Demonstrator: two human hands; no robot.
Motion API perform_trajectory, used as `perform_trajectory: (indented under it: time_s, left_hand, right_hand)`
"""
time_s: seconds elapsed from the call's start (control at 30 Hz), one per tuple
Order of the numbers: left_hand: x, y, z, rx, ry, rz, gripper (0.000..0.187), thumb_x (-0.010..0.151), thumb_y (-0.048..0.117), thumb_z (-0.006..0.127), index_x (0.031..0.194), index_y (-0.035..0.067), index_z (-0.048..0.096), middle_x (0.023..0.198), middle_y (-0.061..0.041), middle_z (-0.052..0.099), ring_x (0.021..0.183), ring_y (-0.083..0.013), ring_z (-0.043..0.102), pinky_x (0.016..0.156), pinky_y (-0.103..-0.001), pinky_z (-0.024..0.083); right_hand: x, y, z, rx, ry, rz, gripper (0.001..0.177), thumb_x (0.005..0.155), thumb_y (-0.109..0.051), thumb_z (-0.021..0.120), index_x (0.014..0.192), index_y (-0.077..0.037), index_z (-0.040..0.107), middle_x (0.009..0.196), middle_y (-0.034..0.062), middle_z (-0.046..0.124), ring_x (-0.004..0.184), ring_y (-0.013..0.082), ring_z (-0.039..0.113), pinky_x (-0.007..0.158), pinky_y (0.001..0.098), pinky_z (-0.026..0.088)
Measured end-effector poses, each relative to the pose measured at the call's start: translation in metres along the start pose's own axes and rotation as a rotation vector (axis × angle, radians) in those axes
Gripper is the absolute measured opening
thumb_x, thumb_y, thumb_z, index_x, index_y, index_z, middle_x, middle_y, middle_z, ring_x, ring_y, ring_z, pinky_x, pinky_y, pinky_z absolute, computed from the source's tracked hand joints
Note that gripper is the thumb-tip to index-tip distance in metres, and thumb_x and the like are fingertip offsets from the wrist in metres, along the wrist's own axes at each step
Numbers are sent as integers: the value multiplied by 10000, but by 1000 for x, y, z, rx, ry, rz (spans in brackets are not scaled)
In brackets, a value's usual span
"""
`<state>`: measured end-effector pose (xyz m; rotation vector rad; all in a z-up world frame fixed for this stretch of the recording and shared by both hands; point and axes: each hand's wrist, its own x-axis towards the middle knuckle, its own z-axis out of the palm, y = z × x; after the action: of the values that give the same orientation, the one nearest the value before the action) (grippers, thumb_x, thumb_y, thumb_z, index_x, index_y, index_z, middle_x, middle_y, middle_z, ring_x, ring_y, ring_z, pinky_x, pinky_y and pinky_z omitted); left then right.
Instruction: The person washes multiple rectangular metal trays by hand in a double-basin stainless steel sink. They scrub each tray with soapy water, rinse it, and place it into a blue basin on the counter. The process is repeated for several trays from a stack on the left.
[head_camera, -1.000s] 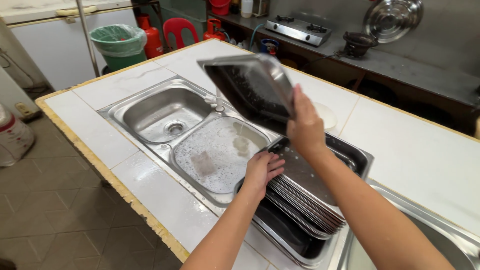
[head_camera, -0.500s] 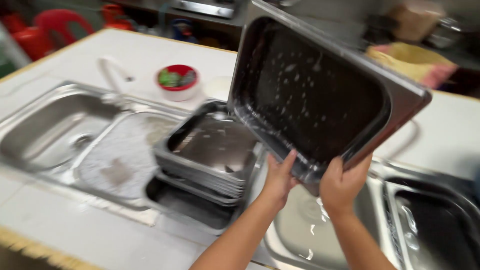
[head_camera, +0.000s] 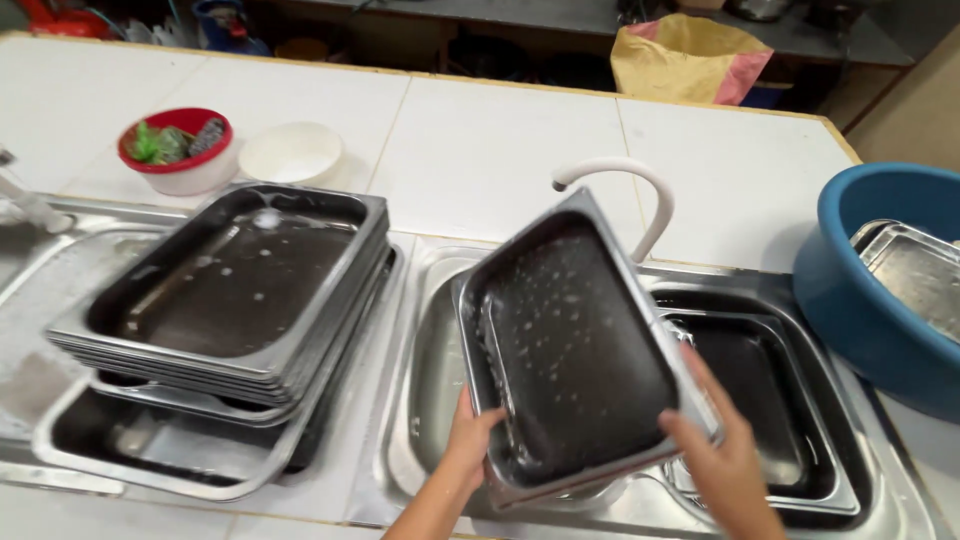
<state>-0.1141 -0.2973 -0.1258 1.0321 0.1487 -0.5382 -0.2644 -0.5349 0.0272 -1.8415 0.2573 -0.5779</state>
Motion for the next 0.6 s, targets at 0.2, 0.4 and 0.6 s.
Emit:
perform_trajectory:
  time_s: [0.2,0.4,0.6]
  left_hand:
    - [58,-71,-1,205,123,-239,494,896,42,669,1355,117,501,1135,-121,691,968,-263,707,774,-457,627]
    - [111,-119,-17,343,106,-342,393,916,129,678,1300,80,611,1099,-178,747,945,-346,748,694,-494,648]
    - [168,-174,-92,910,211,-134,651,881,237,825,1399,25,491,1250,-176,662,1073,-293,721,854,-416,620]
  right_hand:
    - [-5,43,15,-261,-83,-304,649,835,-20,637,1459,70,482,1554,236,468,1444,343,448,1117,391,372]
    - [-11,70,44,-179,-113,-152,585,875,-31,611,1446,43,512,1649,214,360,1451,366,460,770,296,618]
    - [-21,100,75,-193,-96,178,650,831,-17,597,1474,-35,506,1611,151,337,1451,318,416,826,316,615]
